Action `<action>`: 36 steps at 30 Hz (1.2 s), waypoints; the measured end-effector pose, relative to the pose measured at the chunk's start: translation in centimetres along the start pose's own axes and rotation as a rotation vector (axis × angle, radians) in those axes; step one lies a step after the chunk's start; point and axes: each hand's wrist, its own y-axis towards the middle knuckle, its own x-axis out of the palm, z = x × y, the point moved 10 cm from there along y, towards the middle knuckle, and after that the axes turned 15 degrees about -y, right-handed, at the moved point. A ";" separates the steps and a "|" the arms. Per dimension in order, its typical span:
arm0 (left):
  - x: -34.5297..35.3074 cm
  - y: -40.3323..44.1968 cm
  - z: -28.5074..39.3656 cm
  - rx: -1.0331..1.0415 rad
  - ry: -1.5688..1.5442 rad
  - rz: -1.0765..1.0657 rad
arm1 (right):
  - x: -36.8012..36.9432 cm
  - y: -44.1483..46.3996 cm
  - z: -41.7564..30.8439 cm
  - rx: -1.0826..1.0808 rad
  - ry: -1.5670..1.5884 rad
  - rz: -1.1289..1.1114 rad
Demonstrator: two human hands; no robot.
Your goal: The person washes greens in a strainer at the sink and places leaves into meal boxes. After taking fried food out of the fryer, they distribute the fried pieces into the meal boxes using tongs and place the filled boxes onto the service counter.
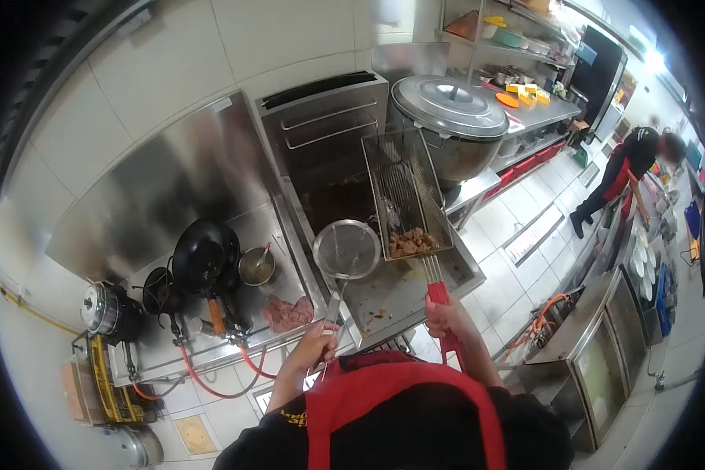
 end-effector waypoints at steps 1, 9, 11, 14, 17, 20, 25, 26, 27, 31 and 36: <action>0.8 -0.4 0.3 -0.028 -0.023 -0.019 | 0.7 -0.3 -1.0 -0.017 -0.023 0.022; 8.1 -1.5 4.6 -0.055 0.001 -0.196 | -1.0 4.4 0.1 -0.303 -0.689 0.332; 9.7 -1.8 5.3 -0.077 0.023 -0.230 | -1.9 4.3 -0.2 -0.337 -0.934 0.491; 11.4 -2.0 6.1 -0.058 0.056 -0.244 | -2.7 3.5 -0.4 -0.327 -1.090 0.605; 12.6 -2.2 6.1 -0.098 0.056 -0.252 | -4.4 3.7 1.2 -0.306 -1.125 0.608; 13.1 -1.9 5.7 -0.124 0.058 -0.256 | -5.2 3.0 1.5 -0.259 -1.186 0.620; 13.3 -1.7 4.6 -0.181 0.081 -0.266 | -6.4 2.1 2.3 -0.241 -1.264 0.591; 13.2 -1.5 4.4 -0.190 0.092 -0.271 | -6.8 2.0 2.4 -0.247 -1.283 0.597; 13.0 -1.4 4.1 -0.188 0.090 -0.274 | -7.1 2.0 2.8 -0.252 -1.302 0.602; 12.2 -0.9 3.2 -0.189 0.132 -0.280 | -7.7 1.7 3.8 -0.233 -1.348 0.597; 11.2 -0.6 2.9 -0.186 0.176 -0.303 | -8.3 1.6 4.3 -0.208 -1.416 0.590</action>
